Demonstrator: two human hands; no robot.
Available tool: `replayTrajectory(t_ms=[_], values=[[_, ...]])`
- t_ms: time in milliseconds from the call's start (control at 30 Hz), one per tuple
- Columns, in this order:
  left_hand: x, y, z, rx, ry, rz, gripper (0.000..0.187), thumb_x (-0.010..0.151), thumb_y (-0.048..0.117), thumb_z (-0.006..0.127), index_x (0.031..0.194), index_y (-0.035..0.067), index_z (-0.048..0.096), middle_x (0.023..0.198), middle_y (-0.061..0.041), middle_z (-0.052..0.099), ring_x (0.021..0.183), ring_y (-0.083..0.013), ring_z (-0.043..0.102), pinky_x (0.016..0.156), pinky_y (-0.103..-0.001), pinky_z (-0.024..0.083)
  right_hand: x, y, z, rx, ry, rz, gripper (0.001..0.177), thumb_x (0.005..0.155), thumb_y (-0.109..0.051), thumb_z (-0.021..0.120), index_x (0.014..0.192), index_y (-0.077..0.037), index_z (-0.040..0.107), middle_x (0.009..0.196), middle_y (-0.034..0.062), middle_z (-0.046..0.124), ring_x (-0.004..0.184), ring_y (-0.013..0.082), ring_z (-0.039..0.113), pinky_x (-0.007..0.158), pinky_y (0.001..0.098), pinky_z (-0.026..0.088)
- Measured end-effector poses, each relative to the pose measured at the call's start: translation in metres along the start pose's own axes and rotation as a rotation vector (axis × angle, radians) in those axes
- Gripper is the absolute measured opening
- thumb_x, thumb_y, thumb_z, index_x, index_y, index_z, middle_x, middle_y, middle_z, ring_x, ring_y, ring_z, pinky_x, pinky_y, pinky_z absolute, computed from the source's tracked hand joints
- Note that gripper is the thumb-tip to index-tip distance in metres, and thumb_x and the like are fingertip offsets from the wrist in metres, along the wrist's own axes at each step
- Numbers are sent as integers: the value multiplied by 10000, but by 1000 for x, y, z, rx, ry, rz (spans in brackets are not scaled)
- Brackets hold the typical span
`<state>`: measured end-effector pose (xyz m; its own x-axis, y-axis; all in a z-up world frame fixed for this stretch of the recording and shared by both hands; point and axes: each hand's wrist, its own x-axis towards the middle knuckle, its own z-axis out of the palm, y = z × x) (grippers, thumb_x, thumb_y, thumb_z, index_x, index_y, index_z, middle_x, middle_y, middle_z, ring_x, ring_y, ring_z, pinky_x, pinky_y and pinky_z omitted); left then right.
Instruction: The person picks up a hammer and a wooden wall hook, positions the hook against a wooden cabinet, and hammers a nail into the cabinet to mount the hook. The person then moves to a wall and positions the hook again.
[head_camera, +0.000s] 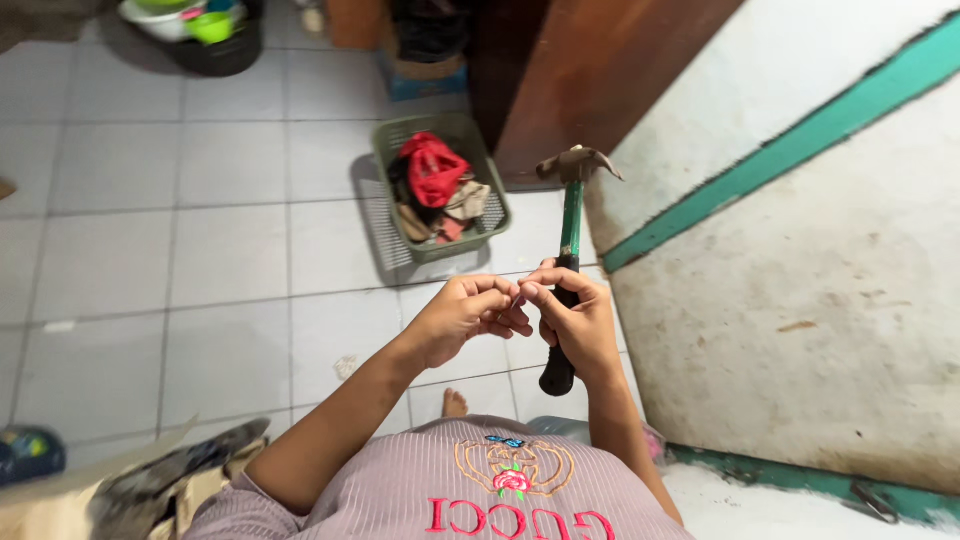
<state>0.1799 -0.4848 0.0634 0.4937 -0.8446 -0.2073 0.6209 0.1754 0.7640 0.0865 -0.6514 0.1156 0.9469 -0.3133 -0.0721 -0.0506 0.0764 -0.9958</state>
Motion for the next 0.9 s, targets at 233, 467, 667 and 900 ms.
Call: replayTrajectory(t_ms=[233, 467, 667, 900], values=[[92, -34, 23, -126, -73, -179, 169, 953, 73, 548, 1032, 27, 691, 1009, -63, 714, 790, -97, 606, 769, -265, 525, 20, 4, -73, -14, 119, 23, 117, 914, -92, 741, 944, 22, 743, 746, -16, 616, 465, 21, 468, 389, 198, 339], [160, -31, 24, -52, -90, -240, 169, 994, 230, 657, 1005, 67, 702, 819, 52, 553, 708, -48, 479, 663, -209, 416, 57, 15, -117, 49, 167, 80, 132, 918, -113, 745, 966, 10, 740, 680, -23, 599, 466, 17, 441, 389, 203, 336], [240, -3, 13, 145, -198, -261, 229, 914, 252, 747, 1049, 67, 754, 910, 51, 678, 718, -25, 478, 664, -204, 396, 114, 17, -163, -10, 199, 101, 127, 925, -131, 752, 965, -10, 751, 630, -16, 564, 449, 26, 456, 393, 205, 336], [359, 35, 9, 325, -204, -22, 206, 902, 162, 785, 1047, 16, 762, 977, -16, 747, 915, -74, 661, 855, -251, 525, 222, 16, -215, 50, 169, 58, 223, 1017, -147, 717, 1164, 16, 677, 710, 4, 523, 484, 37, 449, 412, 210, 361]])
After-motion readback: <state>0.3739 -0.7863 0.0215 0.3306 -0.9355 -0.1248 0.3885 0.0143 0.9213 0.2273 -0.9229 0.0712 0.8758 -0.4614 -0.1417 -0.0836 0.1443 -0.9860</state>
